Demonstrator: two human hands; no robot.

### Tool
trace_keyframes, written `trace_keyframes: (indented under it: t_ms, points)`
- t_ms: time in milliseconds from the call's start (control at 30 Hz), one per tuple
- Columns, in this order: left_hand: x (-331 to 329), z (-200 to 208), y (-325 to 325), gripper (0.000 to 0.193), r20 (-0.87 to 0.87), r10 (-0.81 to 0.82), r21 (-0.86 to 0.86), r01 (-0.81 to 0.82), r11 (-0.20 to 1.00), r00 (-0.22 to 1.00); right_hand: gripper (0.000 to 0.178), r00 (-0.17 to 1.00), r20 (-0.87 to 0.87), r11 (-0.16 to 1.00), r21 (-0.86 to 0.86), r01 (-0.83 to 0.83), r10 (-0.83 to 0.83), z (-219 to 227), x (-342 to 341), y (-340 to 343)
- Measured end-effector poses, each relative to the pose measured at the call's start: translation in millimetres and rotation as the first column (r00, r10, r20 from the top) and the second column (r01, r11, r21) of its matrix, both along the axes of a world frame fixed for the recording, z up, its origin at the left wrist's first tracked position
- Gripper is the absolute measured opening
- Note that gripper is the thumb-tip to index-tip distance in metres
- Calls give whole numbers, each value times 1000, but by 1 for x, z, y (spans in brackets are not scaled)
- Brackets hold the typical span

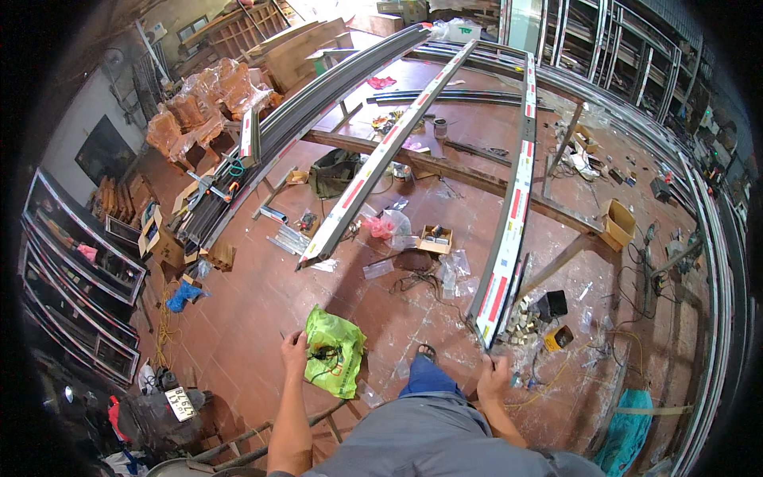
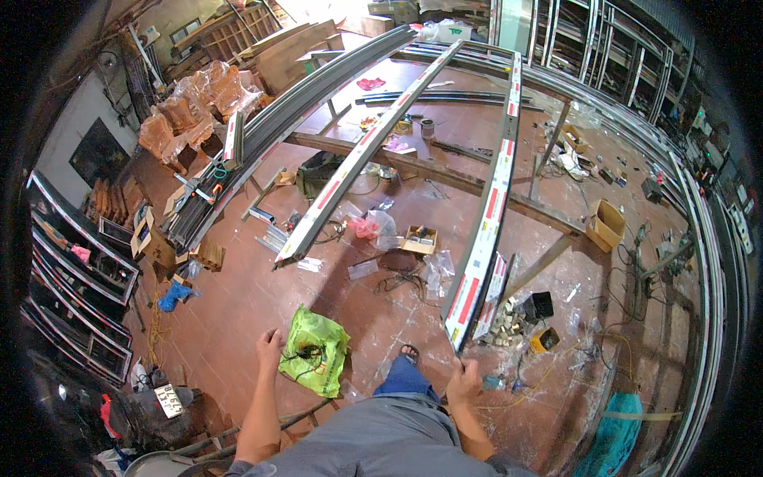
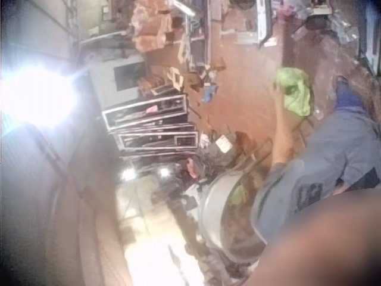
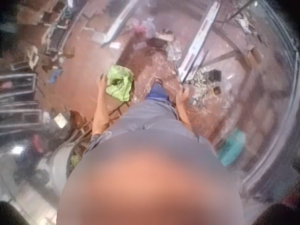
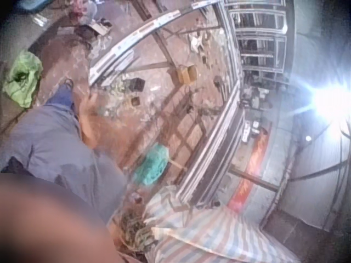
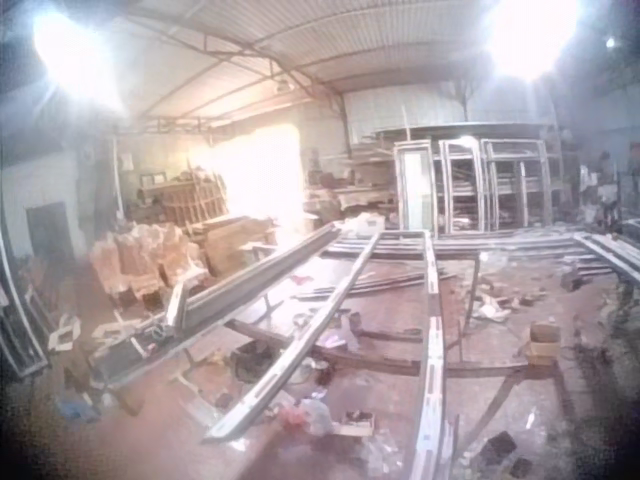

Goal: The person assembles a window frame by aligning metal profiles on a workbench, inserting corner connectors, and securing them with a cordless drill. The person repeatedly positions and fastens the frame corners, then lifts and repositions the assembled frame.

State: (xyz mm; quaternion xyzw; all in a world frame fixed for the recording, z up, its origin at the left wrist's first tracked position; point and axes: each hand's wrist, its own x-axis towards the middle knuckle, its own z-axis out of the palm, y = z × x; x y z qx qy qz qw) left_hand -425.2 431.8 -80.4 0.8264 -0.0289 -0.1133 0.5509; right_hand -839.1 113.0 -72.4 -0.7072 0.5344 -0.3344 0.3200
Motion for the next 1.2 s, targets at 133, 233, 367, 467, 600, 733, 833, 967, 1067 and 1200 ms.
trace_keyframes:
  t_ms: [133,233,367,467,600,733,833,967,1067,1200]
  points:
    - [40,16,-56,53,277,-75,263,-1,965,958,31,999,-39,997,73,29,-26,-4,-1,-1]
    - [53,46,-89,57,344,-99,278,-1,961,934,30,986,-149,991,97,88,-73,14,8,6]
    - [106,30,-80,63,270,-361,382,245,891,893,31,989,-77,975,175,135,-123,6,16,12]
    - [132,8,-71,63,208,-390,391,289,874,897,32,981,-172,955,264,133,-89,26,19,12]
    - [131,3,-103,61,324,38,261,-128,957,945,31,989,-52,968,203,148,-140,27,20,13]
    - [135,16,-100,66,300,-201,111,176,978,933,29,991,11,972,197,130,-134,10,17,13]
    - [153,5,-90,65,303,-367,186,323,928,879,23,992,29,982,146,116,-122,39,32,16]
    - [143,29,-119,52,292,-172,222,108,969,941,21,985,-91,989,-49,143,-147,29,22,19]
    - [154,49,-111,40,368,-377,472,178,863,850,26,986,-102,990,32,136,-132,41,35,25]
    - [170,34,-109,30,327,-318,472,138,871,890,23,979,-122,986,-33,163,-166,36,35,25]
